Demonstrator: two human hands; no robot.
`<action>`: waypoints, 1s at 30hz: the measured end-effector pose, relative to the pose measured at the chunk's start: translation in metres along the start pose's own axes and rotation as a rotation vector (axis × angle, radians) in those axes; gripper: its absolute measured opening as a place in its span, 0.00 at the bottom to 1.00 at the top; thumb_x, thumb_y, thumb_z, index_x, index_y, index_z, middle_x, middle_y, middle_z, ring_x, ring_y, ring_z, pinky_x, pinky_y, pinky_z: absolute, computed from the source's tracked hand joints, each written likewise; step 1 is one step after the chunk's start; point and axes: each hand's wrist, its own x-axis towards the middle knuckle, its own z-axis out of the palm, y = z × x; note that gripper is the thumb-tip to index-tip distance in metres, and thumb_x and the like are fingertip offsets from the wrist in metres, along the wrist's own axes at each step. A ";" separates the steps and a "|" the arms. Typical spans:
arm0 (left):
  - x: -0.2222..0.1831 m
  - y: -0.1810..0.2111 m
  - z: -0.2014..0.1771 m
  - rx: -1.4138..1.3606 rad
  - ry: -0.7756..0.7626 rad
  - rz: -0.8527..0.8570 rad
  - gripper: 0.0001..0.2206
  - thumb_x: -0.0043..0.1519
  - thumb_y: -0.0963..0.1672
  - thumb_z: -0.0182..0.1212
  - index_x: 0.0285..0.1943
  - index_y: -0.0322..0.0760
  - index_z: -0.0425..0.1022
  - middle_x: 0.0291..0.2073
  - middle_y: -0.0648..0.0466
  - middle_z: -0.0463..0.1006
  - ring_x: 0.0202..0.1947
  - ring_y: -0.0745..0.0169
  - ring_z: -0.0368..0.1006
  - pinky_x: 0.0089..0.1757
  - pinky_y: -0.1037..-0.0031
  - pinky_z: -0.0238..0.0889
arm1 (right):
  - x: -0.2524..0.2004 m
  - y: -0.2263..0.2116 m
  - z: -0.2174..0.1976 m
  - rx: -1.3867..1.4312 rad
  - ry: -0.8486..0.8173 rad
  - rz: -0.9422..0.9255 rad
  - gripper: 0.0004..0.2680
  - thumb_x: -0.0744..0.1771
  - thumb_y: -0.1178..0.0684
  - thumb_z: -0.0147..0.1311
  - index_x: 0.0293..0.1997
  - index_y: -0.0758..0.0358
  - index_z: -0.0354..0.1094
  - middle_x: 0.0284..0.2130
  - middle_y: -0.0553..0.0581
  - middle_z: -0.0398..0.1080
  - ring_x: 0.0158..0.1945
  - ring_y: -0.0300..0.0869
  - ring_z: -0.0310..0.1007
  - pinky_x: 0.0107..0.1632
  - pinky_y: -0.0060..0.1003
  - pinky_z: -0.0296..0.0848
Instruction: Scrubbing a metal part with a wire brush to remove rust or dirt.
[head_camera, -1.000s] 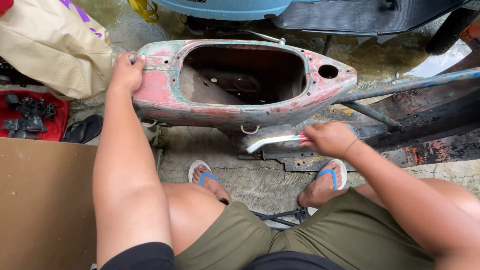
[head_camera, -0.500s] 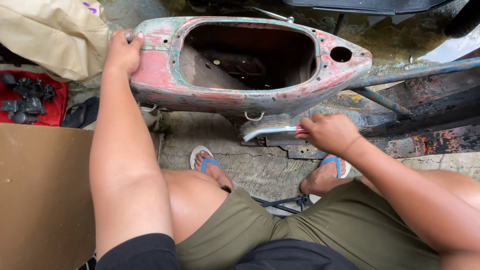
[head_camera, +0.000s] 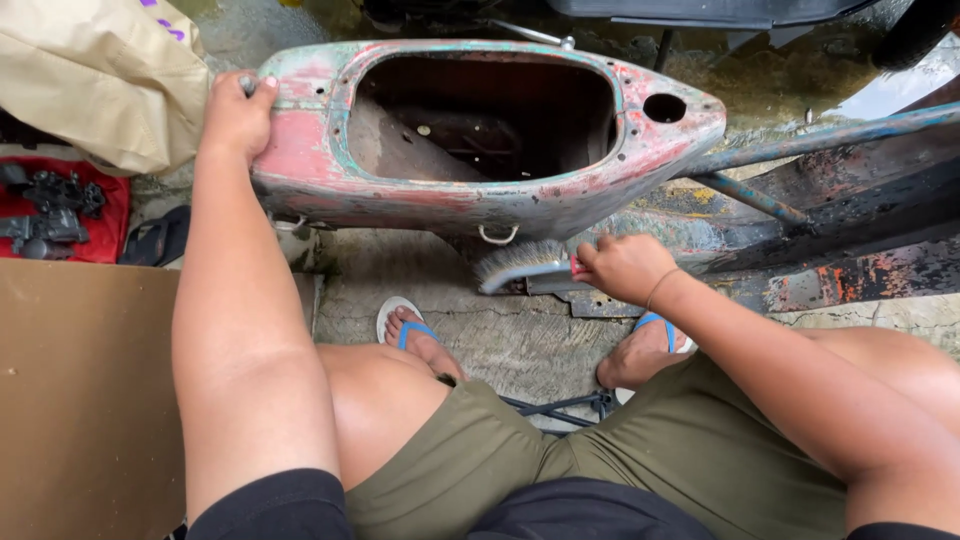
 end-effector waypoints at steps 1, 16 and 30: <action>-0.001 0.000 -0.001 0.001 0.002 0.006 0.22 0.73 0.52 0.52 0.66 0.31 0.67 0.65 0.46 0.64 0.63 0.45 0.62 0.60 0.58 0.52 | -0.001 0.001 0.000 -0.001 0.005 0.004 0.18 0.71 0.30 0.39 0.42 0.52 0.66 0.28 0.56 0.71 0.19 0.52 0.73 0.18 0.49 0.70; 0.026 -0.050 0.011 0.035 0.110 0.105 0.19 0.71 0.52 0.57 0.55 0.30 0.79 0.60 0.41 0.73 0.63 0.38 0.64 0.61 0.53 0.57 | -0.012 0.004 -0.005 -0.089 0.379 -0.061 0.14 0.65 0.30 0.52 0.35 0.46 0.64 0.22 0.51 0.66 0.21 0.48 0.75 0.26 0.44 0.74; 0.025 -0.047 0.013 0.006 0.117 0.125 0.20 0.74 0.54 0.51 0.40 0.39 0.80 0.58 0.46 0.75 0.64 0.41 0.65 0.62 0.55 0.56 | -0.015 0.000 -0.005 -0.065 0.394 -0.029 0.14 0.66 0.30 0.51 0.34 0.47 0.64 0.22 0.51 0.65 0.21 0.49 0.75 0.26 0.45 0.74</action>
